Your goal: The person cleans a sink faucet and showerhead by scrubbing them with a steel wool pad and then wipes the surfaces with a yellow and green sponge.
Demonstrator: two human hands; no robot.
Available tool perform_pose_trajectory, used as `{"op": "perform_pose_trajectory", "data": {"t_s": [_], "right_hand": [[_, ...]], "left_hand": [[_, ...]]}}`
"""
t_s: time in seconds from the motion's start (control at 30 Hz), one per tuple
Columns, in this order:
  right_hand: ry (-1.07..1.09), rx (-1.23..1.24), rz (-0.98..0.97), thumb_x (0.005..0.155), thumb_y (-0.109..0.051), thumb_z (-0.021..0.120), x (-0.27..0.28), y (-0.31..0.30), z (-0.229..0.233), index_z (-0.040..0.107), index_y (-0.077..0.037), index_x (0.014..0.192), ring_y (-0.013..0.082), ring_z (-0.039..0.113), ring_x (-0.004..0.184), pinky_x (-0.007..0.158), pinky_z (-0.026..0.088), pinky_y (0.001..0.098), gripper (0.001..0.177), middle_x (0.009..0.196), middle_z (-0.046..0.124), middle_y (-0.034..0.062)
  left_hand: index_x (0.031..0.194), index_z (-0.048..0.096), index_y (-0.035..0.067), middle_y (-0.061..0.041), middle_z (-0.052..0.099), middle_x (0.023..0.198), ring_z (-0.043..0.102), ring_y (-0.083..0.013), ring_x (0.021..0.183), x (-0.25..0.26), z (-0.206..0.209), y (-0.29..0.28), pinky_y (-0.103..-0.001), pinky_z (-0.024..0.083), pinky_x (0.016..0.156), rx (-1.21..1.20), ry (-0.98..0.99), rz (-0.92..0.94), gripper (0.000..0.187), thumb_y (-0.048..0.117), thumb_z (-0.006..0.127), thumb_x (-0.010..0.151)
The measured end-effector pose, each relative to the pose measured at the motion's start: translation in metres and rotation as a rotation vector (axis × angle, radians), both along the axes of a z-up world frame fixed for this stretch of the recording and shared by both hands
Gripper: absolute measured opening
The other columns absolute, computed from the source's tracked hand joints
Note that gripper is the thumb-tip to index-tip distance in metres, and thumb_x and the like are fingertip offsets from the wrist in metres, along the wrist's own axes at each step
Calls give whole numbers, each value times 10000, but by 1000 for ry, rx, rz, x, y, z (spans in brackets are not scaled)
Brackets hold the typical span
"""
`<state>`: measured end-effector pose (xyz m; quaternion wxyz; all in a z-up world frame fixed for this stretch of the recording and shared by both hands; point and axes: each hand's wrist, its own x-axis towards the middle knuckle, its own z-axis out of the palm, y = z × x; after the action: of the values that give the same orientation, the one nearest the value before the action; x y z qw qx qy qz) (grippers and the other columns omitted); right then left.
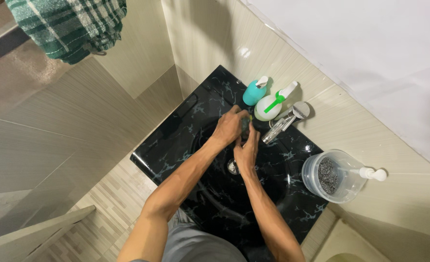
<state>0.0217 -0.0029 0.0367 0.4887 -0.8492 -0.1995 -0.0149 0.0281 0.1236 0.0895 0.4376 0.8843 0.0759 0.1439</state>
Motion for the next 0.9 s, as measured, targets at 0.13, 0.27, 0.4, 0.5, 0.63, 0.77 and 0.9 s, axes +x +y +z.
{"op": "perform_pose_trajectory", "data": {"t_s": [0.13, 0.27, 0.4, 0.5, 0.63, 0.77, 0.9], "right_hand": [[106, -56, 93, 894, 50, 643, -4, 12, 7, 393, -60, 1544, 335, 673, 1026, 771, 593, 404, 705, 1236, 546, 190], [37, -84, 260, 919, -2, 672, -13, 22, 7, 372, -13, 1523, 406, 652, 1051, 806, 576, 445, 674, 1266, 537, 230], [-126, -110, 344, 901, -56, 716, -15, 24, 1, 359, 41, 1513, 447, 619, 1081, 846, 564, 469, 715, 1243, 533, 242], [-231, -251, 341, 849, -111, 767, -4, 21, 2, 374, 67, 1470, 440, 609, 1060, 839, 556, 483, 756, 1205, 529, 237], [-306, -380, 266, 844, -134, 791, 13, 8, 3, 447, 43, 1400, 414, 603, 1037, 799, 555, 474, 677, 1172, 534, 219], [-354, -480, 228, 800, -67, 779, 25, -8, 9, 502, 15, 1292, 382, 609, 1028, 809, 557, 465, 571, 1161, 549, 194], [-454, -610, 304, 671, 12, 752, 29, -6, 12, 527, 45, 1247, 375, 604, 1005, 805, 550, 449, 620, 1126, 563, 196]], "left_hand": [[1018, 741, 90, -177, 654, 1100, 685, -442, 964, -12, -9, 17, -508, 560, 826, 11, 13, 96, 179, 64, 682, 851], [991, 744, 79, -193, 654, 1073, 675, -464, 933, -29, -14, 36, -530, 550, 799, 108, 98, 201, 194, 81, 720, 798], [1031, 746, 71, -199, 663, 1067, 678, -469, 911, -39, -22, 39, -530, 553, 786, 140, 62, 258, 210, 53, 697, 828], [1005, 741, 50, -202, 665, 1048, 681, -456, 924, -34, -24, 35, -519, 553, 787, 135, 57, 272, 163, 42, 702, 847], [1002, 736, 35, -185, 678, 1022, 682, -434, 914, -26, -29, 19, -495, 555, 765, 34, -45, 228, 195, 33, 716, 808], [971, 727, 25, -176, 676, 986, 687, -422, 908, -13, -35, 3, -481, 556, 781, -9, -138, 185, 140, 47, 742, 834], [957, 717, 12, -190, 669, 986, 678, -432, 902, -16, -35, 2, -491, 550, 771, 27, -125, 205, 114, 35, 727, 845]]}}
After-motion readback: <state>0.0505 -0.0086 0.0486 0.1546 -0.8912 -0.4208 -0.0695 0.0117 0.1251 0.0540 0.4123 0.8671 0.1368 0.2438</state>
